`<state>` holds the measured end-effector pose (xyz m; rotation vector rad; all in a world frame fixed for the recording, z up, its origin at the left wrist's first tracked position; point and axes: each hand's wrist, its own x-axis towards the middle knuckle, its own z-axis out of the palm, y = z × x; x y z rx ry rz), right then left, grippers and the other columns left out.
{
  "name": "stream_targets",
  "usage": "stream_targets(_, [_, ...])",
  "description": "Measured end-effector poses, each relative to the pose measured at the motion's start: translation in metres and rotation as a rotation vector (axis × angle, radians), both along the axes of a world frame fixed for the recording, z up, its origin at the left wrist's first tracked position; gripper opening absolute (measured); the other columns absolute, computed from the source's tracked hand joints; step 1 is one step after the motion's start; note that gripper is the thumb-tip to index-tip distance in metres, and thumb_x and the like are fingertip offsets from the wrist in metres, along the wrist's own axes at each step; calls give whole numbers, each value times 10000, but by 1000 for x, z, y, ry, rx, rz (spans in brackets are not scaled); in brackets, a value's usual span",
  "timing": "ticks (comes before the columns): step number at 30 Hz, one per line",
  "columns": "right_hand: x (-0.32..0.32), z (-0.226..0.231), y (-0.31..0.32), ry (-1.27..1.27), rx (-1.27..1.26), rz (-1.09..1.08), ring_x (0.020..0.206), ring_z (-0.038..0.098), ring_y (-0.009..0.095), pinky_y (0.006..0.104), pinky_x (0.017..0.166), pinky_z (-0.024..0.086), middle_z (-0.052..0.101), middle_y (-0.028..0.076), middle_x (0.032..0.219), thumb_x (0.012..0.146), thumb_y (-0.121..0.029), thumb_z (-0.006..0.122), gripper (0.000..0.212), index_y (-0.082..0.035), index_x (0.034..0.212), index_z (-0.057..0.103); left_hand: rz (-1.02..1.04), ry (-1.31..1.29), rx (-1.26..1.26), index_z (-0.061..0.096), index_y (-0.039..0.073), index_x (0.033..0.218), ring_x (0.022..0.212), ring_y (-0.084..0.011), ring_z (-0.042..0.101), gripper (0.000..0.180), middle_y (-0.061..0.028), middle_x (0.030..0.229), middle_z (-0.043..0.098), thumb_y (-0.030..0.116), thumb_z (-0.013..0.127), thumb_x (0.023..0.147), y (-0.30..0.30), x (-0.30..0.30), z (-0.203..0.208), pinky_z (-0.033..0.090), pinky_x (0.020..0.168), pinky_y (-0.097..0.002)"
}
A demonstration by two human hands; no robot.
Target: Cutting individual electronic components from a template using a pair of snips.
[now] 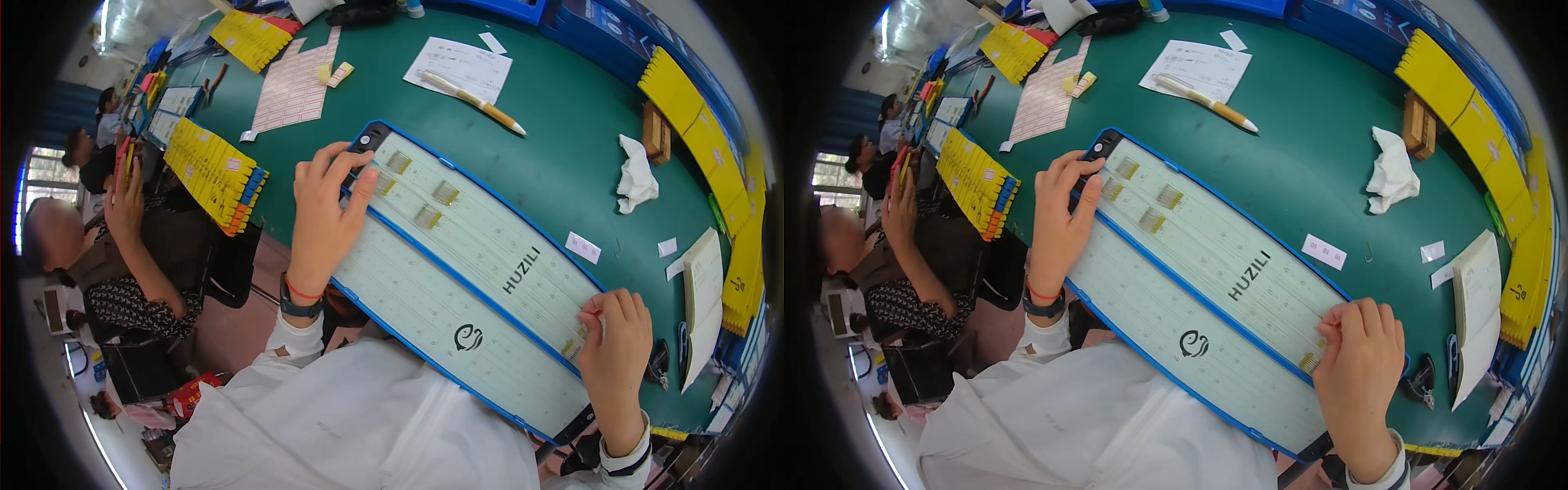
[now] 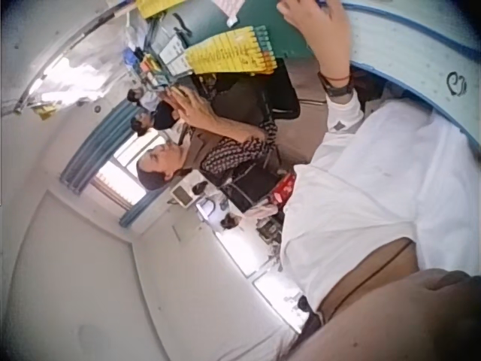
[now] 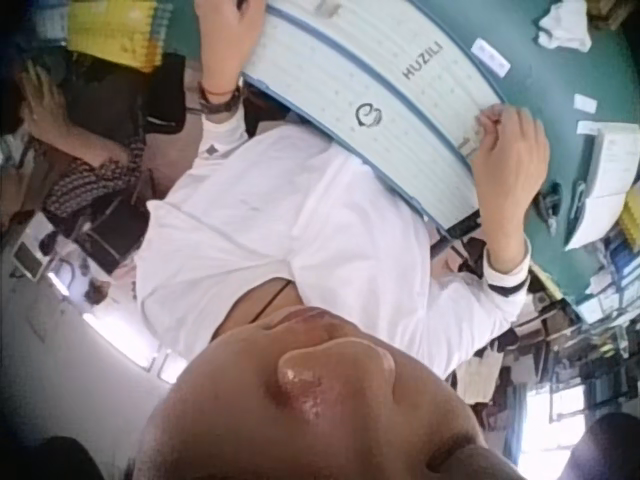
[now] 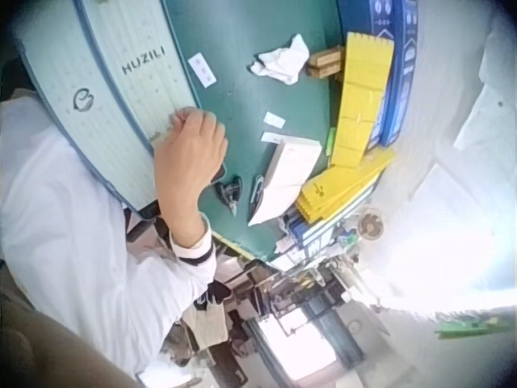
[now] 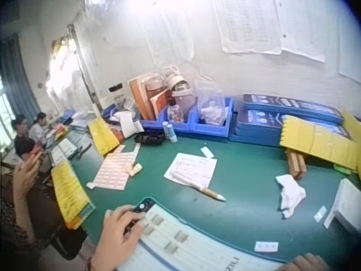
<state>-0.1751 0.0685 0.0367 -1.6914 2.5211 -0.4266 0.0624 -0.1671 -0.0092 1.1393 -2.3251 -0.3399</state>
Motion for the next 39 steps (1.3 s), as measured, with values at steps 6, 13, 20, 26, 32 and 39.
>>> stream_targets(6, [-7, 9, -6, -345, -170, -93, 718, 563, 230, 323, 627, 442, 579, 55, 747, 712, 46, 664, 149, -54, 752, 561, -30, -90, -127, 628, 69, 1077, 1000, -315, 505, 232, -147, 1138, 576, 231, 563, 923, -11, 9, 3, 365, 884, -382])
stream_targets(13, [-11, -1, -1, -325, -79, -52, 704, 550, 216, 325, 610, 442, 582, 36, 676, 671, 82, 643, 195, -57, 720, 514, -24, -107, -77, 620, 66, 1105, 1007, -293, 494, 261, -135, 1179, 569, 257, 540, 945, -9, 6, 1, 353, 916, -368])
stream_targets(20, [-9, -2, 4, -186, -117, -1, 687, 511, 236, 335, 601, 421, 551, 42, 665, 617, 67, 661, 223, -57, 716, 505, 1, -94, 3, 614, 72, 1122, 1034, -300, 477, 301, -132, 1207, 553, 304, 530, 950, -3, 2, -1, 357, 927, -387])
stream_targets(26, [-14, 0, 2, -356, -56, -74, 665, 522, 229, 345, 572, 421, 549, 38, 654, 654, 52, 678, 197, -63, 708, 528, -5, -121, -72, 616, 71, 1129, 1036, -310, 476, 313, -131, 1214, 553, 313, 529, 950, -8, 7, -1, 355, 928, -387])
stream_targets(32, [-14, -1, -2, -379, -75, -78, 652, 505, 179, 286, 578, 418, 608, 52, 625, 695, 82, 663, 216, -34, 677, 482, -26, -95, -62, 619, 61, 1110, 1045, -306, 488, 299, -133, 1184, 571, 297, 533, 947, -7, 4, -1, 346, 939, -385])
stream_targets(39, [-13, 2, 5, -345, -23, -166, 634, 500, 167, 285, 562, 407, 639, 49, 633, 674, 70, 701, 290, -40, 649, 434, -25, -78, -62, 621, 59, 1098, 1034, -315, 495, 289, -135, 1189, 572, 289, 536, 946, -5, 6, -1, 361, 925, -388])
